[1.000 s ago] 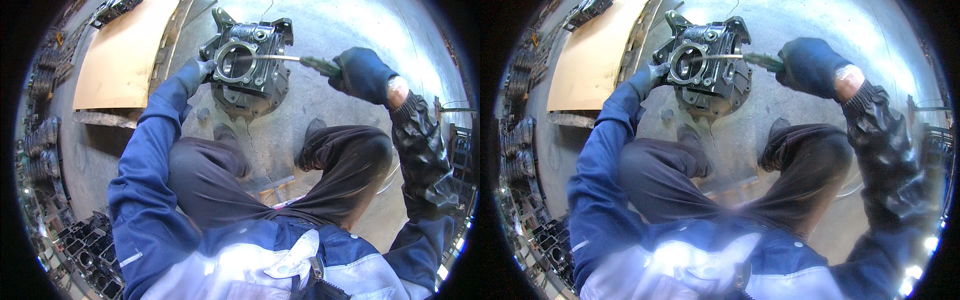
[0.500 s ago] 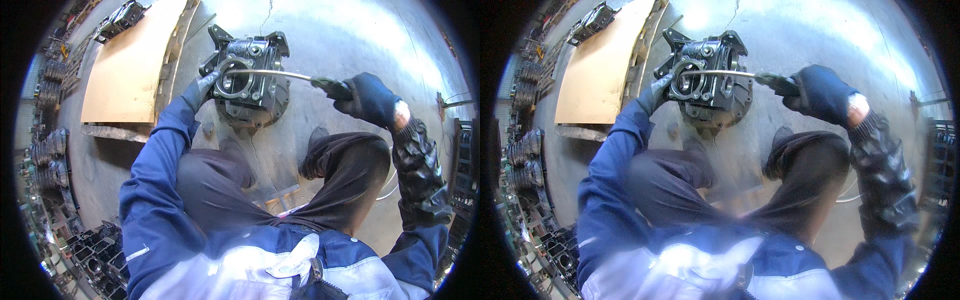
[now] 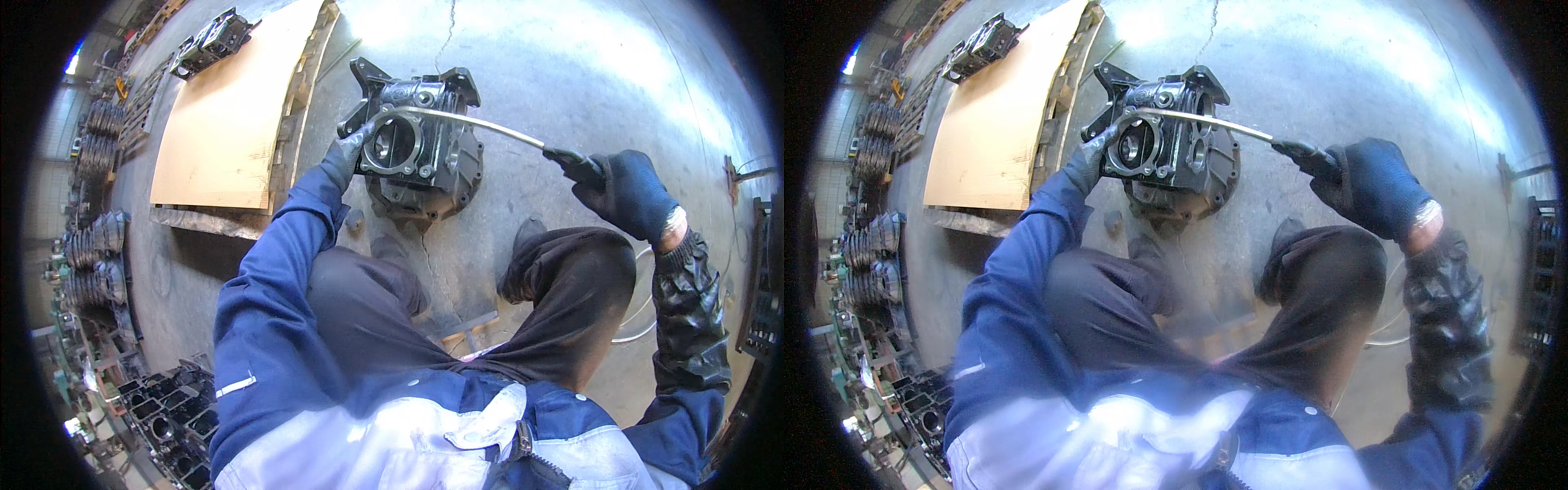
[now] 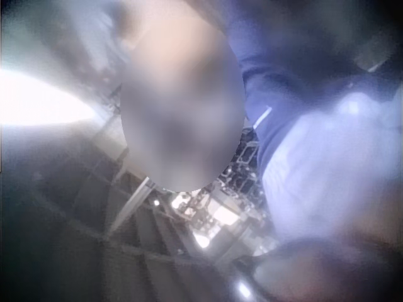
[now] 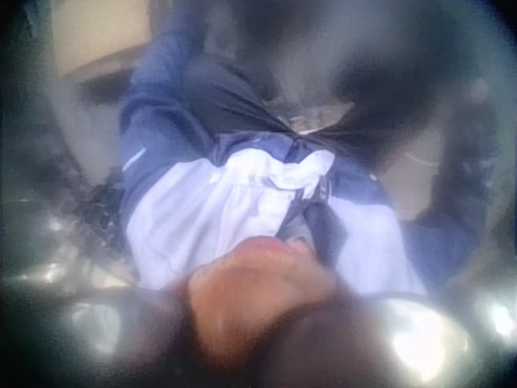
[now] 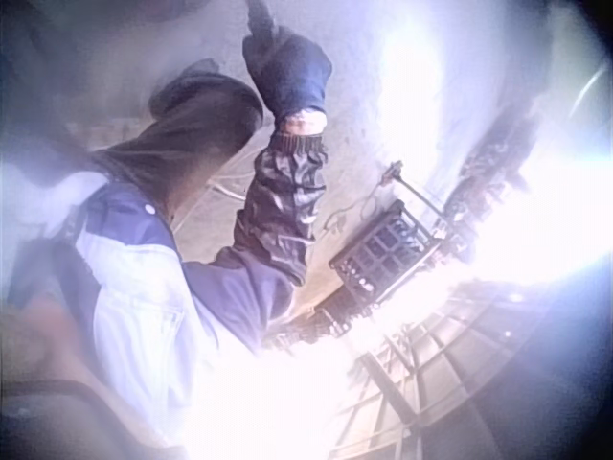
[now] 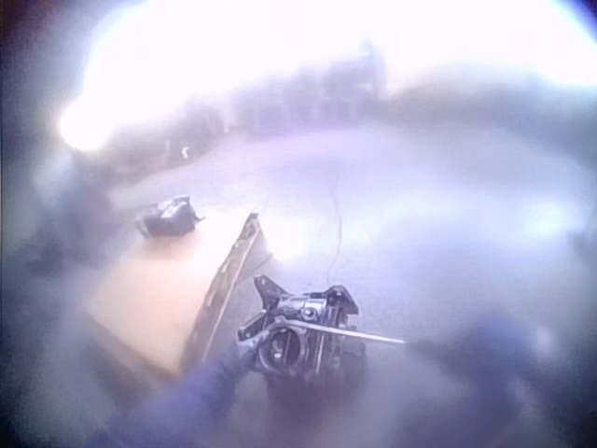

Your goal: The person picks up a metal engine part from the floor and places it on a wooden board. They then use a wire brush to scrub the inside of the part, rotating it to access different areas. The person continues to clean the part with the wire brush, focusing on the interior surfaces.

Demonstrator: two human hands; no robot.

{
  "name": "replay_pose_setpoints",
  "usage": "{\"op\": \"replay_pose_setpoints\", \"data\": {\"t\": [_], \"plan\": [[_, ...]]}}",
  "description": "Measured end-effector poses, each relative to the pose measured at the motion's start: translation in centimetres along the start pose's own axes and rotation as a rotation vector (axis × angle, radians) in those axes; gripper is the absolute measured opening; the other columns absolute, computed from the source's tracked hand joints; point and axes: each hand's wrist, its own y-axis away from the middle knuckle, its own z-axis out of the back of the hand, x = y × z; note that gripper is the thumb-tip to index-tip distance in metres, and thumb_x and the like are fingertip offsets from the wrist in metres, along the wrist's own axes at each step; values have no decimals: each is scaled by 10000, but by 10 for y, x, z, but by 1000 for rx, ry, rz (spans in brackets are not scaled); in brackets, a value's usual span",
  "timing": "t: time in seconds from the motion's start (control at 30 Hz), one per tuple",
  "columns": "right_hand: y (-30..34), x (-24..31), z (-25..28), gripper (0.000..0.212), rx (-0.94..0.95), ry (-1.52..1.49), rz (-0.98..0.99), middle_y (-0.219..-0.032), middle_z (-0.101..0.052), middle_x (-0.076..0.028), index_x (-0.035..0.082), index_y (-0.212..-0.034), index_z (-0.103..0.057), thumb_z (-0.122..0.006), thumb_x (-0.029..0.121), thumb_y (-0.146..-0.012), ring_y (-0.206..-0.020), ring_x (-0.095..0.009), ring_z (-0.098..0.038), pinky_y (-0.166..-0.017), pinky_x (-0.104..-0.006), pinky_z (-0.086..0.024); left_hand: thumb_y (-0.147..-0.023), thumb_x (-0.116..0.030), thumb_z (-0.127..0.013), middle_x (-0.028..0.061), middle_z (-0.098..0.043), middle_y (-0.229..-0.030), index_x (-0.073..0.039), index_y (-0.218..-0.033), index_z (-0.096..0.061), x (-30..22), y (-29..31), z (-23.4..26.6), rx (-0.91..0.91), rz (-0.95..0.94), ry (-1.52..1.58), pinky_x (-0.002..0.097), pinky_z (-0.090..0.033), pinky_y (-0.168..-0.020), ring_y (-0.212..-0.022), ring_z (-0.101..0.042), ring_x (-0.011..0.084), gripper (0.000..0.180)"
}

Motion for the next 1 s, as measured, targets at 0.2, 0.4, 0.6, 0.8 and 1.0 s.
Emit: {"op": "replay_pose_setpoints", "data": {"t": [0.2, 0.4, 0.6, 0.8, 1.0], "plan": [[26, -12, 1, 242, -71, -109, -17, -847, -733, -233, 53, -1069, -793, -775, 239, -916, -782, -391, -735, -754, -423, -574, -1053, -394, -699, 41, -776, -1109, -15, -1291, -748, -11, -8, -19, -143, -78, -374, 306, -566, -850, -958, -680, 108, 450], [52, -27, 6, 241, -19, -167, -42, -835, -730, -232, 50, -1026, -799, -803, 251, -894, -740, -399, -720, -745, -420, -574, -991, -507, -742, 71, -775, -1047, -31, -1255, -768, -48, -28, -62, -187, 27, -674, 316, -570, -770, -900, -705, 142, 544], [71, -54, 3, 223, -84, -218, 57, -805, -734, -222, 34, -1023, -800, -819, 212, -891, -709, -344, -734, -709, -401, -574, -992, -629, -610, 302, -757, -1087, 74, -1202, -732, -49, -49, -62, -274, 47, -834, 457, -546, -858, -1009, -750, 379, 743], [55, -76, 14, 188, -82, -158, 203, -814, -770, -137, 65, -1028, -801, -837, 196, -898, -687, -293, -723, -693, -374, -577, -1061, -516, -544, 298, -746, -1045, 14, -1243, -726, -56, -72, -54, -152, -50, -933, 449, -536, -836, -942, -736, 344, 589], [64, -78, -16, 234, -114, -155, -4, -866, -767, -183, 63, -1071, -798, -802, 238, -916, -758, -346, -741, -745, -429, -577, -1081, -329, -614, 105, -762, -1041, -45, -1260, -743, -90, -110, -83, -86, 86, -474, 338, -616, -725, -843, -730, 177, 359]]}}
